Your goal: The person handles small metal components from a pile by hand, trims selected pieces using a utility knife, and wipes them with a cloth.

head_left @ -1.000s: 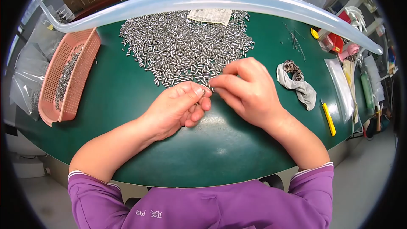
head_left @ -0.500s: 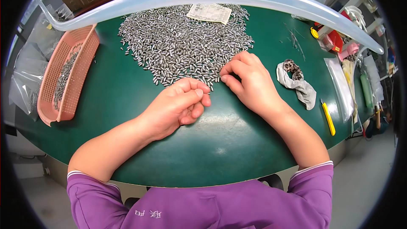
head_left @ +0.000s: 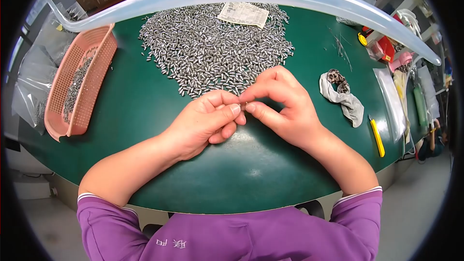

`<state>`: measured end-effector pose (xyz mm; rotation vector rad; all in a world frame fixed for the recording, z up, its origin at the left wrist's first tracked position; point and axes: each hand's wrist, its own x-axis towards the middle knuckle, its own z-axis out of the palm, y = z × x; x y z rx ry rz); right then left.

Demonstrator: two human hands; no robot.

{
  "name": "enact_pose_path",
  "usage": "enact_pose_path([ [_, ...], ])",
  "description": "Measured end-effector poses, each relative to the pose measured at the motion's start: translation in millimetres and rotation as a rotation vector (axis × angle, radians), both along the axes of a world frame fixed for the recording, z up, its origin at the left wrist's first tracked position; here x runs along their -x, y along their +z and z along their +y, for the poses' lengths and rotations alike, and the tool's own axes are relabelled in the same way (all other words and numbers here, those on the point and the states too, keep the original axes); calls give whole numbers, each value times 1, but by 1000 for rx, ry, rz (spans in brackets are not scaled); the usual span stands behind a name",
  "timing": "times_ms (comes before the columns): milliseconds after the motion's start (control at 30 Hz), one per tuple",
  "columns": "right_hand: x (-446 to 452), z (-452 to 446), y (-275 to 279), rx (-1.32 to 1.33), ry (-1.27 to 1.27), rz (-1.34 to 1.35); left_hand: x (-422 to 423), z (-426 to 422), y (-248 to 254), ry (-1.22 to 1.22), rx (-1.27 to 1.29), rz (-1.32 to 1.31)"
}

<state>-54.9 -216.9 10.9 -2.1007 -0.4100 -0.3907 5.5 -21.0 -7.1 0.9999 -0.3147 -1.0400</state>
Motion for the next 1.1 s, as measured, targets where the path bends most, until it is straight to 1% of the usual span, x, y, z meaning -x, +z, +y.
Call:
enact_pose_path([
  [33,-1,-2,-1,114,12,-109,0,0,0,0,0,-1],
  [233,-2,-7,3,246,-35,-149,1,-1,3,1,-24,4],
  [300,-4,-12,4,353,-128,-174,0,-1,3,-5,-35,8],
  [333,-4,-14,5,399,-176,-172,0,0,3,-7,-32,9],
  [467,-8,-22,0,478,-156,-98,1,-2,3,14,-39,17],
  [800,-6,-19,-2,624,-185,-70,0,-1,5,-8,-26,16],
  [867,-5,-15,0,389,-130,-51,2,-2,6,16,-17,18],
  [900,-3,-12,3,389,-129,-50,3,-3,6,40,-6,22],
  [967,1,-5,9,-32,15,224,4,-4,6,32,-31,-19],
  [1000,2,-4,3,-62,50,200,4,-4,6,23,-55,-62],
  [1100,4,3,-1,-180,112,255,2,-2,4,-25,-42,-90],
])
